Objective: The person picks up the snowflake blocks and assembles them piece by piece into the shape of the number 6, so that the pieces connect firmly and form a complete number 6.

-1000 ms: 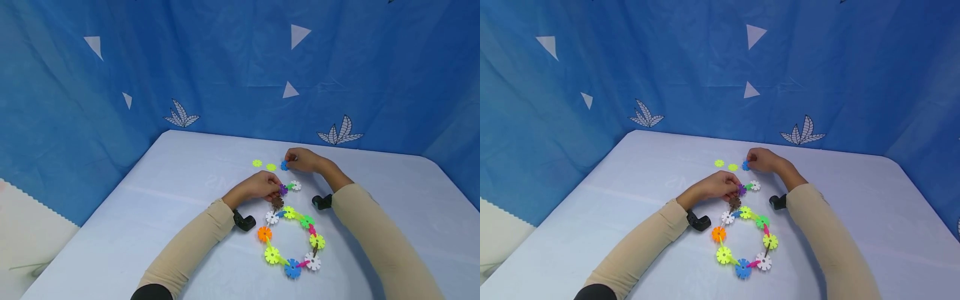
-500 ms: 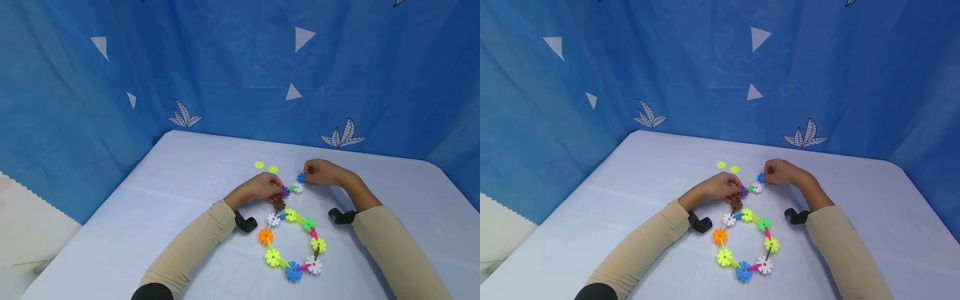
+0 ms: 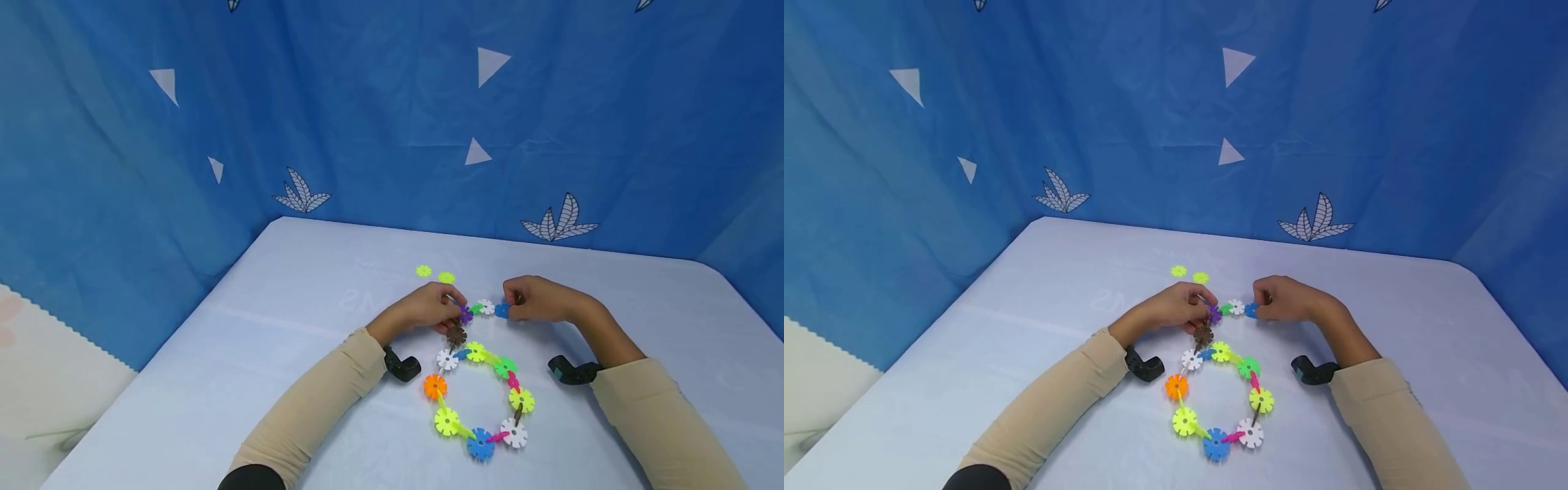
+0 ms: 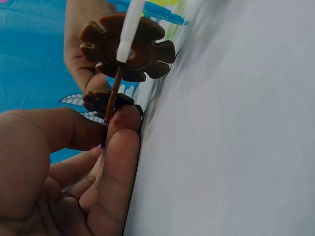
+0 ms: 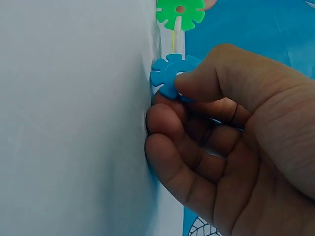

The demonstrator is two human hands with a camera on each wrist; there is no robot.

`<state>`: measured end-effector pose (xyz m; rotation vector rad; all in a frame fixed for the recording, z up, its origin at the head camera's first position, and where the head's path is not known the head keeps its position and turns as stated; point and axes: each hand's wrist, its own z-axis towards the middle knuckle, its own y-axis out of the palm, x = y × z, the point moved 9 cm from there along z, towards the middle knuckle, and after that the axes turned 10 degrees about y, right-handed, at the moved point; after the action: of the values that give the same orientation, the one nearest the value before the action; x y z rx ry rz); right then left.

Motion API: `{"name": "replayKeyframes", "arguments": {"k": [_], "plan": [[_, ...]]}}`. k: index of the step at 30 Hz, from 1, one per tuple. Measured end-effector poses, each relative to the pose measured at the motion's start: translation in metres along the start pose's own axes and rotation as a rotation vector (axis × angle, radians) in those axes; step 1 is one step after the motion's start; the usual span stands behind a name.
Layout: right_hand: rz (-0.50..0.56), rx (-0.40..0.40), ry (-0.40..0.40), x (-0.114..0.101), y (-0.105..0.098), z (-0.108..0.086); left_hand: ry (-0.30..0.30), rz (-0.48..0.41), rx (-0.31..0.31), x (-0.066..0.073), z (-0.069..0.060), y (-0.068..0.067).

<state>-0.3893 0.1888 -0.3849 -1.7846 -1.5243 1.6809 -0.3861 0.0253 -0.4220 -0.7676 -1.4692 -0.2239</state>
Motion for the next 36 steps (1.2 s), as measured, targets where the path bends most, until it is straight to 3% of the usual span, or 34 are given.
{"name": "replayKeyframes", "arguments": {"k": [9, 18, 25, 36], "plan": [[-0.017, 0.042, -0.005, -0.005, 0.001, -0.001, 0.059, 0.043, -0.045, 0.006, -0.002, 0.002], [-0.086, 0.074, -0.060, -0.014, 0.002, -0.002, 0.066, 0.057, -0.047, 0.008, -0.003, 0.002], [-0.130, 0.123, -0.059, -0.021, 0.002, -0.002, 0.065, 0.054, -0.043, 0.006, -0.004, 0.002], [-0.094, 0.138, -0.050, -0.020, 0.002, -0.002, 0.069, 0.037, -0.054, 0.007, -0.004, 0.002]]}}
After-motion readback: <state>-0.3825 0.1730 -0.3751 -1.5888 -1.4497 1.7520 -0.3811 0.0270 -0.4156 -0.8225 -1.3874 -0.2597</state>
